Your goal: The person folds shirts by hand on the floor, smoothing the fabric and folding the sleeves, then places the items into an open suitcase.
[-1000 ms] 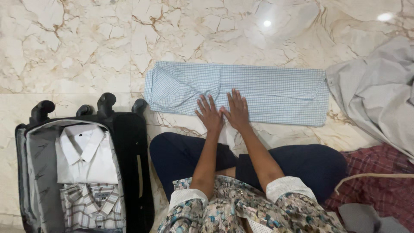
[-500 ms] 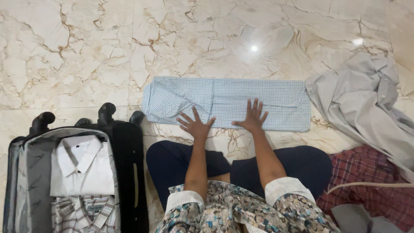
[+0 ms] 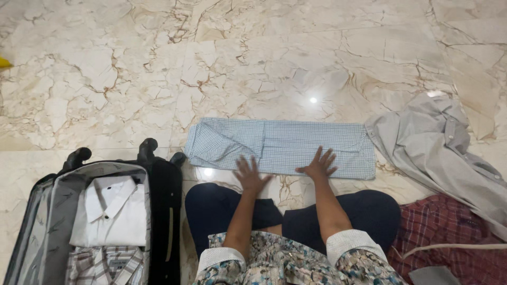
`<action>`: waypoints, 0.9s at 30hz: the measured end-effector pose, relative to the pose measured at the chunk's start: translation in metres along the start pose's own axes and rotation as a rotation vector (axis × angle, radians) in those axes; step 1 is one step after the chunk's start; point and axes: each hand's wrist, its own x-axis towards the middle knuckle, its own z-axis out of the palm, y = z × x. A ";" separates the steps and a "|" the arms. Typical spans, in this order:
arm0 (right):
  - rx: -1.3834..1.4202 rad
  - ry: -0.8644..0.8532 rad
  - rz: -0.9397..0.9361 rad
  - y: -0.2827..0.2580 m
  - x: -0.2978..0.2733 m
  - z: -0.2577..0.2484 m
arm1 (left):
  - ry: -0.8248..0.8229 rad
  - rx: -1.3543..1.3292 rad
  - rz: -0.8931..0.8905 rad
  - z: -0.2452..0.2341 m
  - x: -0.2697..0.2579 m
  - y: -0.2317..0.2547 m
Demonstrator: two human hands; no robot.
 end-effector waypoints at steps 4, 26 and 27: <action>-0.171 0.007 -0.356 -0.013 -0.019 0.019 | -0.023 0.059 0.333 0.019 -0.035 0.033; -0.187 -0.001 -0.630 -0.004 -0.059 0.076 | 0.330 0.004 0.513 0.047 -0.053 0.023; -0.194 -0.004 -0.614 -0.007 -0.056 0.073 | 0.334 0.006 0.517 0.045 -0.049 0.023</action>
